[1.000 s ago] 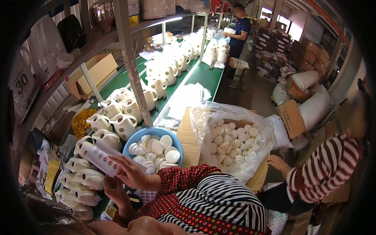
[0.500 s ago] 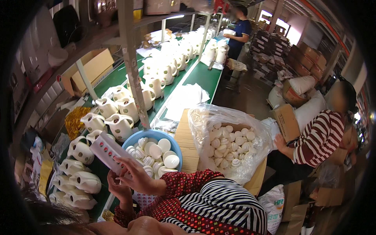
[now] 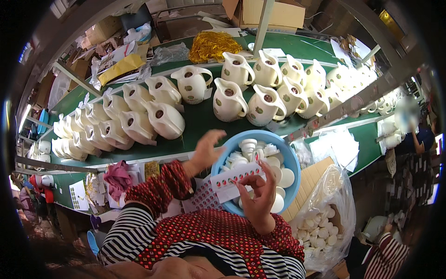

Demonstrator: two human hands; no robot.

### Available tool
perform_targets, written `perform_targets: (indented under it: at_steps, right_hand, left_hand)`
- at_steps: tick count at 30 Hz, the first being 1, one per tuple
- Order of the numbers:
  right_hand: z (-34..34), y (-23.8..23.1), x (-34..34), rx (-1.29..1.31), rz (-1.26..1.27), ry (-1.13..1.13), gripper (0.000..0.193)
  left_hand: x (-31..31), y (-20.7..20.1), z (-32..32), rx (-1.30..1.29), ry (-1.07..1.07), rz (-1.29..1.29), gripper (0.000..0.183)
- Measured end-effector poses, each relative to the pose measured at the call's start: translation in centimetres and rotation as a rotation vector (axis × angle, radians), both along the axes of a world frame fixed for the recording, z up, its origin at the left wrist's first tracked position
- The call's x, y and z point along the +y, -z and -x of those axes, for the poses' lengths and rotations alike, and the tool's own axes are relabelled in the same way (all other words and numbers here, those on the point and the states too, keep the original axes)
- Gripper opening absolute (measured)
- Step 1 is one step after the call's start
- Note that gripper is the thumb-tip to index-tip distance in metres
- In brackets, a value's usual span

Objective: The person repeatedly picks up white ceramic pitchers from a green workbench, applies small round stickers to their sides, and places them back. The person also handles sticker sheets and a blue bowl of small white parts.

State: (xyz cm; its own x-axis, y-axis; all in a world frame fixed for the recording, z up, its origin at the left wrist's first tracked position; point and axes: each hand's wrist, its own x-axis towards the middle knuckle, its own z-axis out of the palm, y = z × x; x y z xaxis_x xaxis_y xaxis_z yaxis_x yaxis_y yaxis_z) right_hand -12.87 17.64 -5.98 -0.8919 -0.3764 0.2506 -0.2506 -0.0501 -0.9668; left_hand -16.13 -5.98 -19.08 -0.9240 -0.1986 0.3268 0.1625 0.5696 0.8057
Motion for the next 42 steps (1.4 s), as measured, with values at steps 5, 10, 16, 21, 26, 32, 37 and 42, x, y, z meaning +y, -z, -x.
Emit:
perform_targets:
  at_steps: [5,10,16,21,26,32,37,42]
  right_hand:
    - [2.0,0.5,-0.2,-0.050,-0.099,0.007,0.087]
    - [2.8,1.6,1.2,-0.079,-0.169,0.093,0.086]
    - [2.0,1.9,1.6,-0.154,-0.188,0.146,0.087]
    - [1.6,0.9,0.8,-0.119,-0.182,0.177,0.084]
    - [1.4,-2.0,0.2,-0.073,-0.098,0.126,0.082]
    - [0.5,-6.4,-1.1,0.027,0.028,0.048,0.087]
    - [-2.8,-7.1,-3.2,-0.030,0.072,-0.161,0.088]
    - [-6.4,-5.1,-2.7,-0.172,-0.093,-0.260,0.086]
  left_hand:
    - [-15.7,-0.7,13.9,-0.056,-0.450,0.474,0.081]
    - [-22.4,-1.7,21.8,-0.561,-0.533,0.714,0.114]
    - [-22.7,1.4,24.0,-0.368,-0.426,0.657,0.049]
    - [-24.7,1.5,19.9,0.040,-0.465,0.658,0.037]
    - [-23.8,-5.6,11.7,0.421,-0.243,0.333,0.037]
    - [-19.9,-9.8,-4.2,0.351,-0.300,-0.275,0.011]
    - [-10.5,-7.4,-14.5,0.250,-0.191,-0.589,0.017]
    - [-4.5,-6.9,-22.8,0.145,-0.199,-0.457,0.018]
